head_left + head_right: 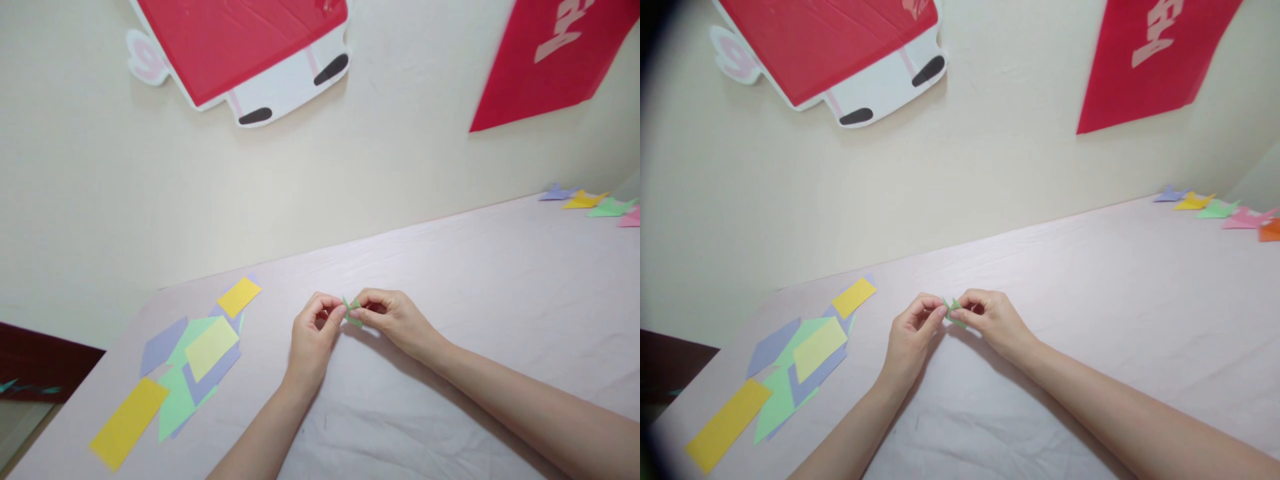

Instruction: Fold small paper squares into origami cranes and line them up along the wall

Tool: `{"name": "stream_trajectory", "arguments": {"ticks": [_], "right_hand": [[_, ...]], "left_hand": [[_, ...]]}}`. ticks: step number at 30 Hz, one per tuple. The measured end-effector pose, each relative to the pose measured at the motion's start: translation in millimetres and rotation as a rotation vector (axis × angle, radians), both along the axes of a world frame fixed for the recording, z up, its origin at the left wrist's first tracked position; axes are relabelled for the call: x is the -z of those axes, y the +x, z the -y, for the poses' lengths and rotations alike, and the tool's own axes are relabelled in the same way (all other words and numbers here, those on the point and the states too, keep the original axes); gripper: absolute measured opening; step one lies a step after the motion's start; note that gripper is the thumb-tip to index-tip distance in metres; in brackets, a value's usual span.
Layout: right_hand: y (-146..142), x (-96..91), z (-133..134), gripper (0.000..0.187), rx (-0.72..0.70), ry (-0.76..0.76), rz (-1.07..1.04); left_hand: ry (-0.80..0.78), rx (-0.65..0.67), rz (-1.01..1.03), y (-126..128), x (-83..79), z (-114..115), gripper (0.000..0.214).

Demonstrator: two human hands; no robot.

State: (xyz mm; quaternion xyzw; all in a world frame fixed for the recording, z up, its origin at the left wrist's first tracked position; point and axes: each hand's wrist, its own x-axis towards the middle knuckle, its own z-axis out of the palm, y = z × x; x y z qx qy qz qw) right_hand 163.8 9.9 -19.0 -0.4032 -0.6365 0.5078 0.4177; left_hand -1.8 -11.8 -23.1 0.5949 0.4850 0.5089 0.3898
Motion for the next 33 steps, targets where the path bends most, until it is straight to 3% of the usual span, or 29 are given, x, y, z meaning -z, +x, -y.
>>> {"name": "stream_trajectory", "arguments": {"ticks": [14,23,33], "right_hand": [[-1.1,-3.0,-0.1,0.028,-0.028,-0.063,-0.072],[-2.6,3.7,-0.1,0.029,-0.010,0.041,-0.032],[-0.1,-1.8,-2.1,0.037,-0.028,-0.080,-0.133]], "left_hand": [[-0.080,-0.028,0.100,5.8,-1.2,2.1,0.012],[-0.077,0.010,-0.044,11.8,-9.5,9.8,0.020],[0.133,-0.020,-0.233,10.6,-13.3,12.6,0.018]]}}
